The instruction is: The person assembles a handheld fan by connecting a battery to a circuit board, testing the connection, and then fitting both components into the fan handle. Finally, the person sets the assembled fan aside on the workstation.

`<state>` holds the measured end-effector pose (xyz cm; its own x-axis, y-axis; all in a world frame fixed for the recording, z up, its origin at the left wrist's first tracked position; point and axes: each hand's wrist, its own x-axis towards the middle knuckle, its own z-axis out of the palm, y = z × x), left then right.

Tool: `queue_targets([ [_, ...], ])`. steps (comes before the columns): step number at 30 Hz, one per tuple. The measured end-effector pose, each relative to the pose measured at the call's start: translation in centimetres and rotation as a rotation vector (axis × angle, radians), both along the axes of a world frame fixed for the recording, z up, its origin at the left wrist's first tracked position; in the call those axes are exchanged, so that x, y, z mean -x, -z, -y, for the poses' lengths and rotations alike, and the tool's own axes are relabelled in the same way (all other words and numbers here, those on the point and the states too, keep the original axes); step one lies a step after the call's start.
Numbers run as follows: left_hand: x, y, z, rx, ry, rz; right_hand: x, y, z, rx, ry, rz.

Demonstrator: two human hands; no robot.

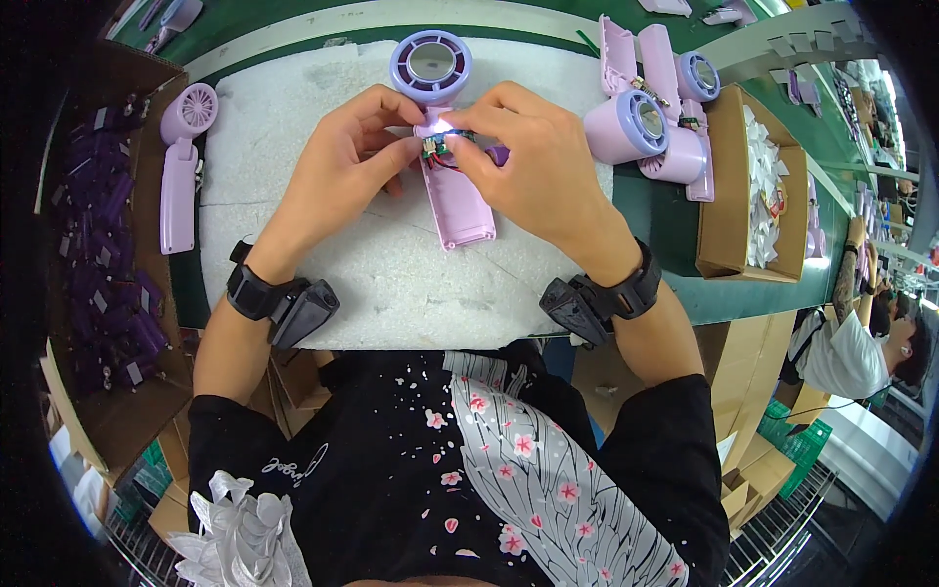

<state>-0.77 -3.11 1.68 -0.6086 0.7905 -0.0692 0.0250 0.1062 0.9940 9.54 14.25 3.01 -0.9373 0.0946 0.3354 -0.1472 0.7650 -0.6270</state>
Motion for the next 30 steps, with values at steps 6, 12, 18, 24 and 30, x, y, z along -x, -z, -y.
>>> queue_targets([
  [6,0.2,0.3,-0.1,0.031,0.017,-0.305,0.3,-0.3,-0.3,0.083,0.067,0.084],
  [12,0.2,-0.7,-0.2,0.123,0.083,-0.365,0.1,-0.8,-0.7,0.171,0.042,0.36],
  [18,0.9,0.4,0.6,0.052,0.121,-0.213,-0.4,-2.7,-1.1,0.188,-0.2,0.518],
  [24,1.6,-0.1,0.9,0.027,0.012,-0.091,-1.0,-2.2,-1.0,0.005,-0.257,0.193],
  [30,1.5,0.3,0.8,0.035,-0.046,-0.039,-1.8,-2.3,-0.8,-0.109,-0.17,0.154],
])
